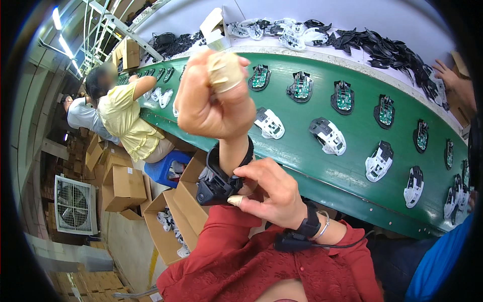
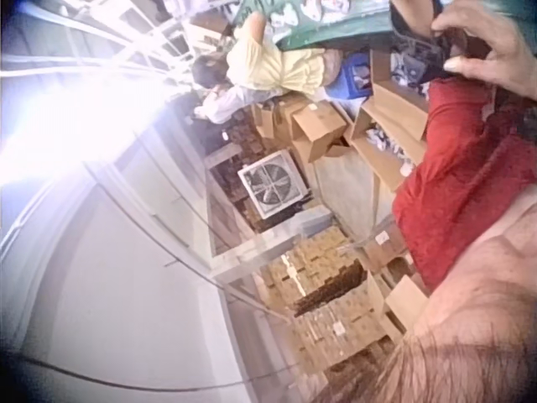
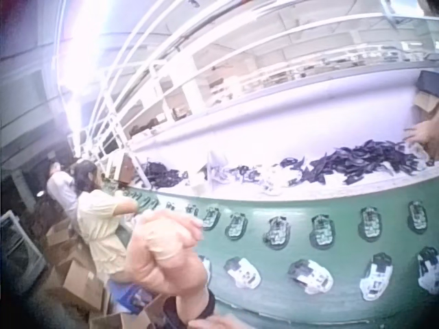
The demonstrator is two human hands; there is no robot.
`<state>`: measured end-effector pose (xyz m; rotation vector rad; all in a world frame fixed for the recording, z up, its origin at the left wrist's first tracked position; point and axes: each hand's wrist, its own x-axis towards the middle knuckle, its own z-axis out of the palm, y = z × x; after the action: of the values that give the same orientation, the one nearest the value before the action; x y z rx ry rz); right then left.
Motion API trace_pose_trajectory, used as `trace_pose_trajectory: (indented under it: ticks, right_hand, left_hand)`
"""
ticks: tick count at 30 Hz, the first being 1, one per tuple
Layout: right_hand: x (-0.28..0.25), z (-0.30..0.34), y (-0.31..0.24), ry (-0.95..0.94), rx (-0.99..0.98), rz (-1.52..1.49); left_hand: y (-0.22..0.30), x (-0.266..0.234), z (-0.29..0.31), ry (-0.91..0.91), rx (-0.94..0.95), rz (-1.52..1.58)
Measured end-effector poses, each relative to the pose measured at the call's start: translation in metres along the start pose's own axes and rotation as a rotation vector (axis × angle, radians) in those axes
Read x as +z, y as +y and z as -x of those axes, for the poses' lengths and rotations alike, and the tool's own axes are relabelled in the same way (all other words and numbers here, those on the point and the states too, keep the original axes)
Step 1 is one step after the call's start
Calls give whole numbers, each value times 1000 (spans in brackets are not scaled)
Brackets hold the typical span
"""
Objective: Assembling components of a computer mouse on a factory production line.
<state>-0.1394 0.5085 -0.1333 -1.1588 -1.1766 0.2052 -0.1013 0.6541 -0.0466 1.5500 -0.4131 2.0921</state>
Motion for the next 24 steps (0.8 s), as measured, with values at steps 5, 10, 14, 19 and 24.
trace_pose_trajectory:
  ticks: [5,10,14,19,24]
  right_hand:
    - [-8,-6,14,-97,21,-114]
    - [-24,-8,22,-155,-63,-90]
    - [-37,-5,33,-177,-55,-61]
    - [-29,12,25,53,246,-113]
    - [-37,22,27,77,266,68]
  left_hand:
    - [-3,-4,4,-129,-46,37]
    - [0,11,16,-159,-167,131]
    - [7,14,16,-393,-177,66]
    - [13,30,22,-635,-130,-32]
    - [12,39,37,-778,92,-54]
